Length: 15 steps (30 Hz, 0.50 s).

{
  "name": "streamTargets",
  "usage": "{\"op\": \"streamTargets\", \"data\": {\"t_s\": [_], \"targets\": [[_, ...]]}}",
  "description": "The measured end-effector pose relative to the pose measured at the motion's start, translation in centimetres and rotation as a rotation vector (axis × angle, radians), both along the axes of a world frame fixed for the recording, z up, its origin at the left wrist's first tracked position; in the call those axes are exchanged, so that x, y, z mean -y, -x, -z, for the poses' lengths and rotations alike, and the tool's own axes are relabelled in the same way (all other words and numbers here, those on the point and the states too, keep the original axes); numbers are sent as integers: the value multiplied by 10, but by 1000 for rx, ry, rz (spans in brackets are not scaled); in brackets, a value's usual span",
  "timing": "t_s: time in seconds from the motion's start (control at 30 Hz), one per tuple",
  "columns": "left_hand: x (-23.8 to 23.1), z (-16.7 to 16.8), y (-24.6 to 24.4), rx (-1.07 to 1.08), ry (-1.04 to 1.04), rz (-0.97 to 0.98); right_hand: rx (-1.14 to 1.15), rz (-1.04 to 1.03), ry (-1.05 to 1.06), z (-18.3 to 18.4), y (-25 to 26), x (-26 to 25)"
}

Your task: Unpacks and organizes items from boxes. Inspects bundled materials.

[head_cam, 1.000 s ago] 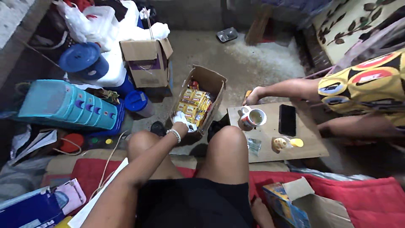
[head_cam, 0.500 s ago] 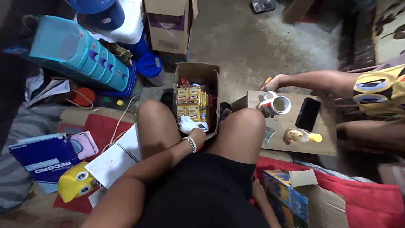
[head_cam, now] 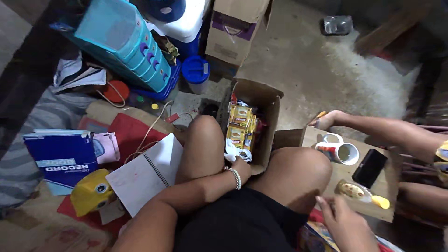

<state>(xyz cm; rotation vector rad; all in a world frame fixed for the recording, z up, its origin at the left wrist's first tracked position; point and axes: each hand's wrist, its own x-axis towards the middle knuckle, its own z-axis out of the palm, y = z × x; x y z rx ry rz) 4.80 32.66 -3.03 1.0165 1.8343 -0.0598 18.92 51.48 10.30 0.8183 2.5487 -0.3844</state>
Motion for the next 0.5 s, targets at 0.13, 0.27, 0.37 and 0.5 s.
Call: {"op": "streamTargets", "data": {"t_s": [0.13, 0.27, 0.37, 0.5], "targets": [[4, 6, 8, 107, -35, -38, -259, -209, 71, 26, 90, 11], [11, 0, 21, 198, -17, -17, -130, -74, 114, 79, 193, 36], [8, -1, 28, 266, 36, -21, 151, 51, -7, 117, 245, 48], [8, -2, 34, 342, 54, -138, 331, 37, -147, 127, 255, 41]]}}
